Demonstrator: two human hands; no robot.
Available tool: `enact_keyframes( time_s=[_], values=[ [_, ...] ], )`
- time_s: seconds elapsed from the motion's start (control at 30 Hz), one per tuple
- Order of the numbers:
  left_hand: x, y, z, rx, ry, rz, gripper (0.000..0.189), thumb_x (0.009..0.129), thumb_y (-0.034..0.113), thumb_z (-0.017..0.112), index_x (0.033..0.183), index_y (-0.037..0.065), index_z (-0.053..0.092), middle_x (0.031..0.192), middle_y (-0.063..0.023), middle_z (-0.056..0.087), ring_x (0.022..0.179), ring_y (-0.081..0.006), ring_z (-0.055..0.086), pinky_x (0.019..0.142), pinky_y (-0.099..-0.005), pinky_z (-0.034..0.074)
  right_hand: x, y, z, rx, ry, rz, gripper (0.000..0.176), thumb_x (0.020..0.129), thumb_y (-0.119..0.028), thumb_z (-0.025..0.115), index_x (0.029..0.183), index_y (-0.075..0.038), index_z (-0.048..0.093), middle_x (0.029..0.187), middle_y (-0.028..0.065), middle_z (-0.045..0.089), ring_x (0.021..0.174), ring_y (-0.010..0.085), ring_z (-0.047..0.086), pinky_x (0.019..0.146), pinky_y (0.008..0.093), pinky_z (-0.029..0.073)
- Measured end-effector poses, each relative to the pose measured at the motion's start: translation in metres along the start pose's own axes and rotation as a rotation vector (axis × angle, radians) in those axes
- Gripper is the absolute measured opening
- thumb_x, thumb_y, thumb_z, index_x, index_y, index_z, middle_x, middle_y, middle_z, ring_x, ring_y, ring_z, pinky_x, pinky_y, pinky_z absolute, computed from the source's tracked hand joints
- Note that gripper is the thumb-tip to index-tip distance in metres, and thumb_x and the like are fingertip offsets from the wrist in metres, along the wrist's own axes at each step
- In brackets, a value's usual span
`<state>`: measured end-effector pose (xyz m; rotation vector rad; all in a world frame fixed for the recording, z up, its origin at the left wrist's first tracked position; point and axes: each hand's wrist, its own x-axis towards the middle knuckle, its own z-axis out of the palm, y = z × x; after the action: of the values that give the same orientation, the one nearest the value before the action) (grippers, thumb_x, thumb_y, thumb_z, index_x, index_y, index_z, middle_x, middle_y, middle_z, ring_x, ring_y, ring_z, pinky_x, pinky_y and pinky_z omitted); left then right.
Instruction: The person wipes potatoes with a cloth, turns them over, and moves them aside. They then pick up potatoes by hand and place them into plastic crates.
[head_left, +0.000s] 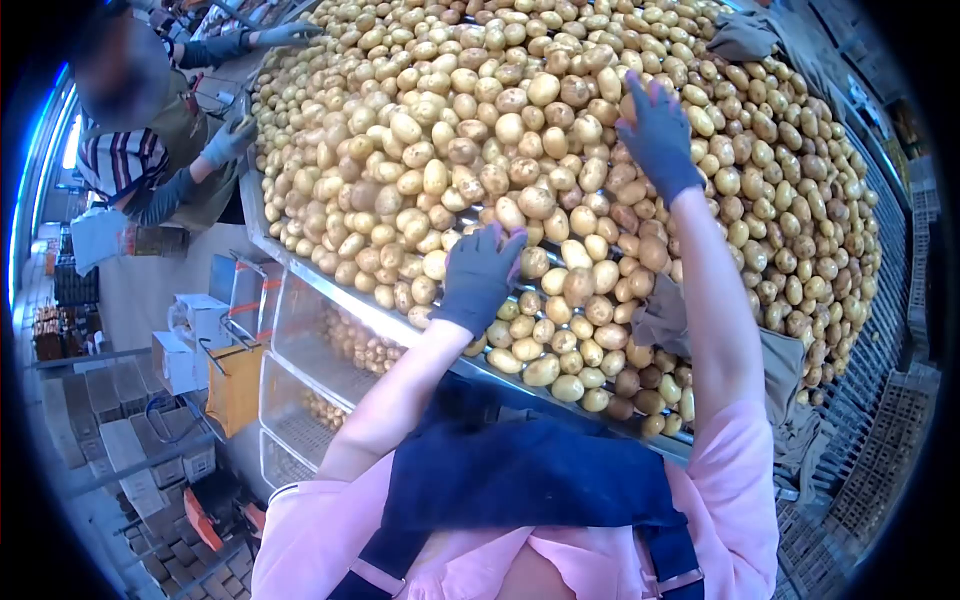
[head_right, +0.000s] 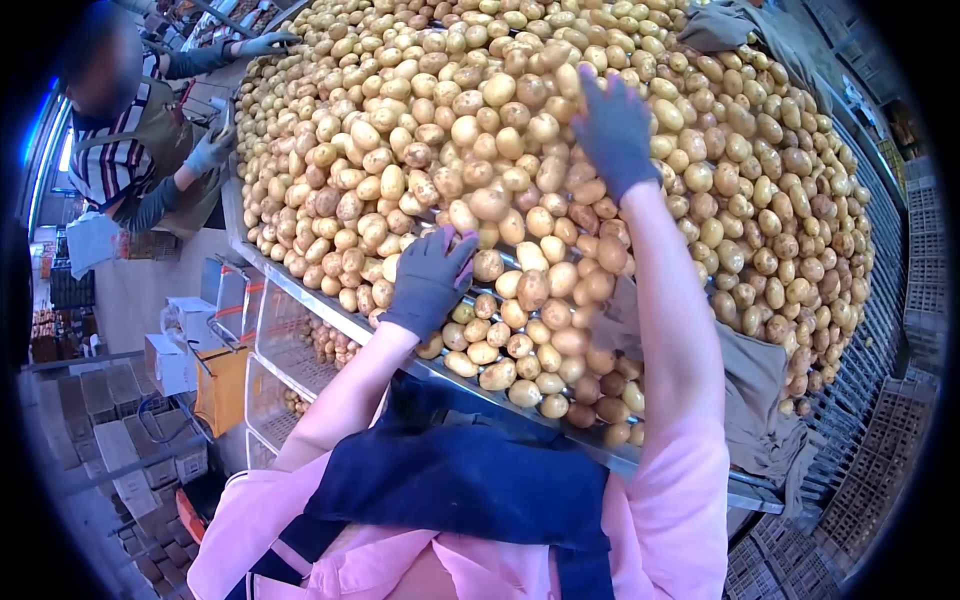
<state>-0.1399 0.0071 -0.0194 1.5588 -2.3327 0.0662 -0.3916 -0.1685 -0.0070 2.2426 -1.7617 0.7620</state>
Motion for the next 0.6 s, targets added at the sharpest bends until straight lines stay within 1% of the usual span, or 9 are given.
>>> enact_keyframes(
  time_s=[0.07,0.17,0.23,0.3,0.43,0.5,0.53,0.57,0.6],
  values=[
    [0.006,0.003,0.006,-0.030,-0.041,-0.049,0.021,0.078,0.022,0.063,0.098,0.018,0.059,0.094,-0.0158,0.053,0.080,-0.0326,0.057,0.067,-0.0410,0.047,-0.007,-0.021,-0.021,0.155,-0.003,-0.227,0.036,0.079,-0.014,0.057,0.115,-0.012,0.055,0.099,0.0081,0.056,0.095,0.0291,0.053,0.082,0.0398,0.046],
    [0.019,0.002,0.017,-0.090,-0.108,-0.117,0.021,0.077,0.021,0.064,0.098,0.019,0.060,0.087,-0.0163,0.051,0.078,-0.0334,0.056,0.063,-0.0437,0.046,-0.021,-0.072,-0.015,0.443,-0.279,-0.314,0.029,0.084,-0.006,0.048,0.110,-0.011,0.059,0.107,0.0089,0.062,0.098,0.0263,0.060,0.081,0.0366,0.050],
    [0.018,-0.004,0.024,-0.108,-0.163,-0.182,0.022,0.077,0.018,0.063,0.100,0.019,0.061,0.087,-0.0164,0.052,0.078,-0.0341,0.057,0.063,-0.0427,0.046,-0.021,-0.110,-0.007,0.355,-0.315,-0.429,0.030,0.084,-0.008,0.049,0.111,-0.015,0.059,0.109,0.0085,0.062,0.097,0.0264,0.061,0.080,0.0357,0.050],
    [0.019,-0.008,0.018,-0.107,-0.237,-0.223,0.024,0.078,0.017,0.062,0.102,0.017,0.061,0.089,-0.0151,0.053,0.079,-0.0331,0.057,0.064,-0.0412,0.047,-0.023,-0.140,0.003,0.235,-0.597,-0.308,0.030,0.084,-0.010,0.050,0.113,-0.016,0.058,0.109,0.0094,0.062,0.096,0.0274,0.061,0.080,0.0367,0.050],
    [0.002,-0.007,-0.019,-0.278,-0.315,-0.150,0.029,0.079,0.013,0.065,0.107,0.011,0.061,0.096,-0.0110,0.056,0.086,-0.0277,0.057,0.073,-0.0358,0.048,-0.042,-0.146,0.000,0.162,-0.498,-0.267,0.026,0.086,-0.015,0.053,0.111,-0.010,0.057,0.096,0.0117,0.063,0.092,0.0277,0.061,0.076,0.0392,0.050],
    [-0.006,-0.011,-0.031,-0.732,-0.153,-0.311,0.035,0.082,0.016,0.067,0.116,0.013,0.059,0.104,-0.0083,0.057,0.095,-0.0219,0.057,0.082,-0.0301,0.047,-0.063,-0.116,0.000,0.593,-0.477,-0.181,0.033,0.084,-0.020,0.059,0.114,-0.007,0.056,0.098,0.0148,0.062,0.091,0.0319,0.060,0.078,0.0409,0.049],
    [-0.011,-0.012,-0.038,-0.777,-0.003,-0.297,0.035,0.086,0.018,0.064,0.119,0.012,0.057,0.099,-0.0075,0.060,0.084,-0.0191,0.058,0.077,-0.0301,0.048,-0.077,-0.106,-0.014,0.589,-0.469,-0.204,0.038,0.082,-0.023,0.061,0.116,-0.006,0.056,0.101,0.0163,0.062,0.091,0.0344,0.059,0.080,0.0419,0.047],
    [-0.016,-0.012,-0.047,-1.416,-0.118,-0.705,0.036,0.090,0.021,0.060,0.122,0.007,0.052,0.101,-0.0061,0.061,0.083,-0.0176,0.059,0.074,-0.0274,0.048,-0.087,-0.099,-0.018,0.661,-0.505,-0.159,0.037,0.083,-0.023,0.062,0.115,-0.005,0.057,0.101,0.0156,0.062,0.090,0.0345,0.059,0.079,0.0416,0.047],
    [-0.022,-0.018,-0.056,-1.538,-0.065,-0.749,0.036,0.091,0.027,0.057,0.121,0.007,0.054,0.099,-0.0064,0.061,0.087,-0.0166,0.059,0.078,-0.0277,0.048,-0.095,-0.091,-0.022,0.718,-0.482,-0.120,0.038,0.084,-0.024,0.061,0.117,-0.006,0.056,0.103,0.0153,0.062,0.094,0.0327,0.059,0.082,0.0403,0.047]
  ],
)
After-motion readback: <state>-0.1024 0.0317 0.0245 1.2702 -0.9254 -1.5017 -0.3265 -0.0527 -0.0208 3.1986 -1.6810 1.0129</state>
